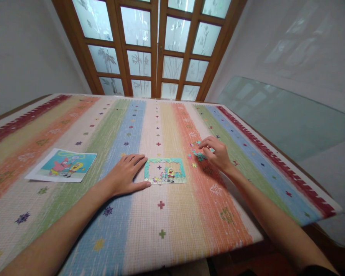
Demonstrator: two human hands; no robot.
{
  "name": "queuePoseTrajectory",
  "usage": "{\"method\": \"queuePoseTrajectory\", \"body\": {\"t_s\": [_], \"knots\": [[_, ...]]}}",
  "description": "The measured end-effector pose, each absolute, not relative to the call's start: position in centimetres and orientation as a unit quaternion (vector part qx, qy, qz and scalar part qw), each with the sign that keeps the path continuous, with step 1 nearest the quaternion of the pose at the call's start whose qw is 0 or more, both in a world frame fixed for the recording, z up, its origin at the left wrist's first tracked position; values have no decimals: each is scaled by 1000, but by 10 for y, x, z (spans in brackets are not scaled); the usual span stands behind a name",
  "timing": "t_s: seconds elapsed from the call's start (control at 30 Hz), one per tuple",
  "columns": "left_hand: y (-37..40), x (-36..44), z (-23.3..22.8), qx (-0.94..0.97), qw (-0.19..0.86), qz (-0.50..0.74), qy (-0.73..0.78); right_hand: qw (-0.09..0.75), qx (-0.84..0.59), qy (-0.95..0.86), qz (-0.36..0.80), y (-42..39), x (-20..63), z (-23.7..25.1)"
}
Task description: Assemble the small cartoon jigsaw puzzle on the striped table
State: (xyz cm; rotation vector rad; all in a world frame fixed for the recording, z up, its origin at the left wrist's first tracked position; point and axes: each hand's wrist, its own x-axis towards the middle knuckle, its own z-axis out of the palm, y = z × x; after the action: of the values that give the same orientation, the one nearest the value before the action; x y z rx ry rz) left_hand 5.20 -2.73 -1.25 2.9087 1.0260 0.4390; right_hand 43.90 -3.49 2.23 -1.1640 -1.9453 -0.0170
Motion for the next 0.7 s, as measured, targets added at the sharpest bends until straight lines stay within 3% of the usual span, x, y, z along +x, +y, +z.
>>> {"method": "queuePoseTrajectory", "body": {"t_s": [0.37, 0.7], "knots": [[-27, 49, -16, 932, 11, 155, 327, 448, -578, -679, -64, -37, 481, 7], [-26, 47, -15, 935, 4, 150, 320, 275, -522, -807, 26, -39, 489, 8]]}}
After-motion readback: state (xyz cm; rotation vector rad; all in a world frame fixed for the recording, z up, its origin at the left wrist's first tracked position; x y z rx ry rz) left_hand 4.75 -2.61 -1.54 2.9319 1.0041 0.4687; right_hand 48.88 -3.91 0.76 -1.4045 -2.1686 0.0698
